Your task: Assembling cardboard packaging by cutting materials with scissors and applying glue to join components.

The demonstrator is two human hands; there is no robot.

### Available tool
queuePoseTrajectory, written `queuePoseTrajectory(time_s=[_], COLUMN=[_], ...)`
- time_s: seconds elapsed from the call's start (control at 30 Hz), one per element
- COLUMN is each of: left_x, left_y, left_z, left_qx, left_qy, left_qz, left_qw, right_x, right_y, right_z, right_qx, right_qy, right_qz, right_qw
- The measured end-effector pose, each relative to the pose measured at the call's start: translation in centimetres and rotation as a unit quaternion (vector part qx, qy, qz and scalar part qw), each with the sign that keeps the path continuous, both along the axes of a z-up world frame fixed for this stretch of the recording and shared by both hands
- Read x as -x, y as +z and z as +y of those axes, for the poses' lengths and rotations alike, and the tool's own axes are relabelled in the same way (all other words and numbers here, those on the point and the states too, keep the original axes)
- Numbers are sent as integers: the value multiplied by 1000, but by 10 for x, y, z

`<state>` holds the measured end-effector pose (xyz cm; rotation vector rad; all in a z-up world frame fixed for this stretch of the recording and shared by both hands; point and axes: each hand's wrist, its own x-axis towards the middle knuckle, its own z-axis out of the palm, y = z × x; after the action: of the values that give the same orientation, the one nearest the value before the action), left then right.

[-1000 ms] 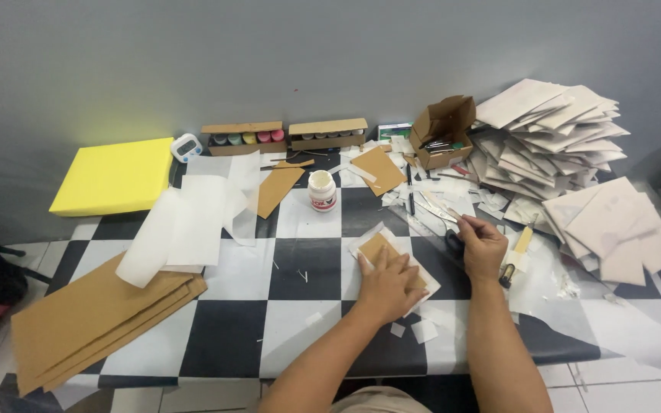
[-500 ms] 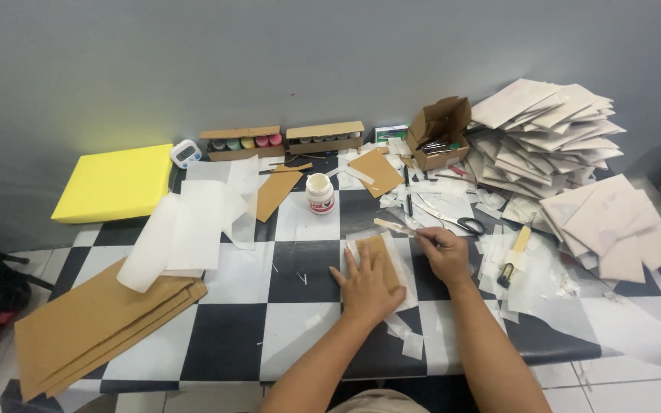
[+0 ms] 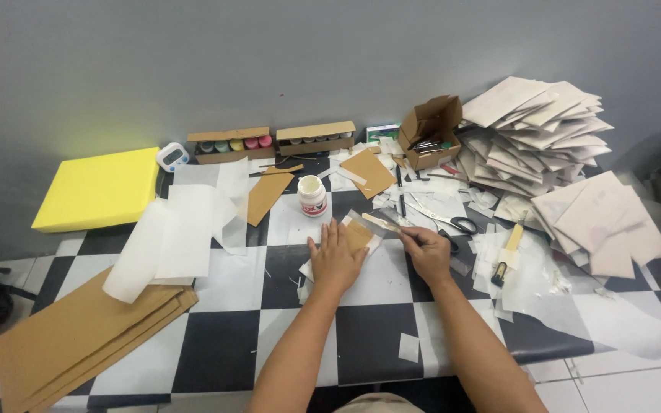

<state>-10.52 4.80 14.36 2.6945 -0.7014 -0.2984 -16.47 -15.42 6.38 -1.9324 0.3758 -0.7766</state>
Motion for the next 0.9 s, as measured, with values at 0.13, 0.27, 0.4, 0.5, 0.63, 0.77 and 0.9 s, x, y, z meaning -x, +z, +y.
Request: queuePoseTrajectory(time_s=[0.13, 0.27, 0.4, 0.5, 0.63, 0.77, 0.9], left_x=[-12, -25, -23, -21, -22, -24, -23], left_y=[-1, -5, -1, -1, -6, -9, -6], left_z=[0, 7, 10, 11, 12, 12, 11], left_qx=[-21, -58, -61, -58, -50, -47, -59], left_qy=[-61, -117, -118, -114, -111, -114, -119], left_qz=[-6, -27, -26, -27, -28, -37, -32], left_qw=[998, 991, 991, 991, 992, 992, 991], right_x=[-6, -7, -6, -7, -7, -8, -8], right_y=[1, -1, 0, -5, 3, 7, 9], right_z=[2, 2, 4, 2, 7, 11, 16], right_qx=[2, 7, 18, 37, 53, 102, 165], right_qy=[-4, -10, -16, -31, -28, -28, -22], right_qz=[3, 14, 29, 31, 51, 73, 128], right_qw=[1000, 1000, 999, 998, 997, 992, 978])
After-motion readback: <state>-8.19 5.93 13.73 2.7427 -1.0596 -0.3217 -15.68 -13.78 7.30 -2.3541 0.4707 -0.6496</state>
